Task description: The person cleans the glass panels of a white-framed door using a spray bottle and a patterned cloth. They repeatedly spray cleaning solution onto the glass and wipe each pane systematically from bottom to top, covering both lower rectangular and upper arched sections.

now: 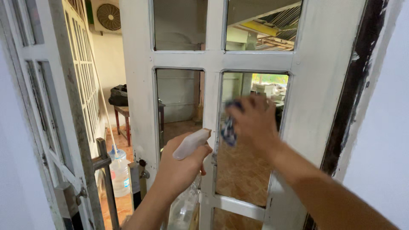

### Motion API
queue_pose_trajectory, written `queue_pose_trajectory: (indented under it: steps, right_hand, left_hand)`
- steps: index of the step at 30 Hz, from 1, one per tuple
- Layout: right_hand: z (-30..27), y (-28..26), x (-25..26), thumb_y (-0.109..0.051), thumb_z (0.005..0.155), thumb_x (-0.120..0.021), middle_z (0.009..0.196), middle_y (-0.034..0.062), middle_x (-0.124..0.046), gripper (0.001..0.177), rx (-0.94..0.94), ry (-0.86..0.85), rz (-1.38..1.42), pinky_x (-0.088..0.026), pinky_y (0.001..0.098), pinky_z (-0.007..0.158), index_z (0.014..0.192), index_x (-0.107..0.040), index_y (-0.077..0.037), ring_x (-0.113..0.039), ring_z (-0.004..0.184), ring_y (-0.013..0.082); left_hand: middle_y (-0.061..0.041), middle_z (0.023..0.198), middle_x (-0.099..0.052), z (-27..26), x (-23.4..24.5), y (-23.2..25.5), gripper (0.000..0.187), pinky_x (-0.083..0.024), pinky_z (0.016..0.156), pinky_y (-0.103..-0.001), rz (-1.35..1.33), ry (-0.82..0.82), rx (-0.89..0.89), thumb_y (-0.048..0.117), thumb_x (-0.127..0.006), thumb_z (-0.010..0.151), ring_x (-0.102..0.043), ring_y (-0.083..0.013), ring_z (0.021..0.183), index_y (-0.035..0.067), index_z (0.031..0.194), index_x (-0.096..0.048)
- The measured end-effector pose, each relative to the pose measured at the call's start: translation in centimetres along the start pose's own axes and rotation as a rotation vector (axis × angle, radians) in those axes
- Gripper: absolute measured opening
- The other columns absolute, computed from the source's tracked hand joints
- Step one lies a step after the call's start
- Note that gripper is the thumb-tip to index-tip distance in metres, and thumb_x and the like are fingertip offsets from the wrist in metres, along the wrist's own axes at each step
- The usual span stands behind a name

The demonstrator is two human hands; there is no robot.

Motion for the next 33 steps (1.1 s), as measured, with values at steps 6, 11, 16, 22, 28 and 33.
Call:
queue_pose_trajectory:
  steps: [6,11,16,22,28,33]
  right_hand:
    - [-2.3,-0.3,-0.6,-0.016,0.074,-0.074,0.126,0.0092,-0.060,0.030,-0.120,0.180,0.034,-0.036,0.0520,0.096,0.103,-0.071,-0.024,-0.048,0.119,0.0345]
    - [-17.8,-10.2,-4.7,-0.031,0.077,-0.073,0.127,0.0121,-0.060,0.036,0.295,-0.254,0.358,-0.034,0.0607,0.097,0.112,-0.070,-0.022,-0.052,0.121,0.0334]
    - [-9.3,-3.2,-3.4,-0.028,0.063,-0.077,0.130,0.0123,-0.061,0.053,0.253,-0.316,0.140,-0.034,0.0613,0.099,0.116,-0.072,-0.022,-0.054,0.123,0.0369]
    - [0.0,4.1,3.2,-0.020,0.077,-0.079,0.121,0.0047,-0.058,0.029,-0.181,0.192,-0.024,-0.032,0.0521,0.100,0.105,-0.073,-0.024,-0.047,0.120,0.0309]
    - [-15.9,-6.3,-2.2,-0.022,0.067,-0.079,0.117,0.0085,-0.060,0.027,0.045,-0.038,0.177,-0.039,0.0567,0.092,0.093,-0.073,-0.025,-0.049,0.113,0.0335]
    - [-16.0,-5.7,-2.2,-0.022,0.077,-0.080,0.117,0.0095,-0.062,0.026,0.144,-0.270,0.141,-0.037,0.0607,0.101,0.102,-0.073,-0.021,-0.051,0.118,0.0306]
  left_hand:
    - [-0.008,0.070,-0.070,0.4,-1.0,-1.0,0.032,-0.052,0.046,-0.031,0.007,-0.010,0.048,0.015,-0.070,0.081,-0.064,-0.0153,0.049,-0.001,0.107,-0.076]
    - [-0.007,0.069,-0.068,-0.6,-2.4,-3.0,0.029,-0.051,0.047,-0.031,-0.078,-0.032,0.070,0.014,-0.069,0.083,-0.063,-0.0139,0.050,0.000,0.108,-0.075]
    - [-0.006,0.067,-0.070,-0.3,-2.9,-2.0,0.027,-0.052,0.046,-0.032,-0.008,-0.069,0.076,0.015,-0.067,0.082,-0.065,-0.0147,0.048,0.002,0.104,-0.076]
    - [-0.007,0.071,-0.072,1.2,-3.2,-1.5,0.028,-0.054,0.048,-0.032,0.017,-0.067,0.086,0.016,-0.070,0.083,-0.066,-0.0157,0.050,-0.001,0.104,-0.075]
    - [-0.007,0.073,-0.073,0.5,-3.7,-2.2,0.032,-0.053,0.047,-0.032,-0.034,-0.084,0.039,0.016,-0.068,0.081,-0.064,-0.0162,0.048,0.002,0.109,-0.076]
    - [-0.008,0.074,-0.073,0.3,-3.7,-2.0,0.029,-0.053,0.048,-0.032,-0.052,-0.097,0.047,0.015,-0.068,0.081,-0.065,-0.0168,0.049,0.001,0.106,-0.074]
Point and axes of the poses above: each hand's wrist, its own z-axis towards the middle knuckle, its own x-axis out of the back of the hand, y = z × x, the point moved 5 cm from there along z, towards the middle knuckle
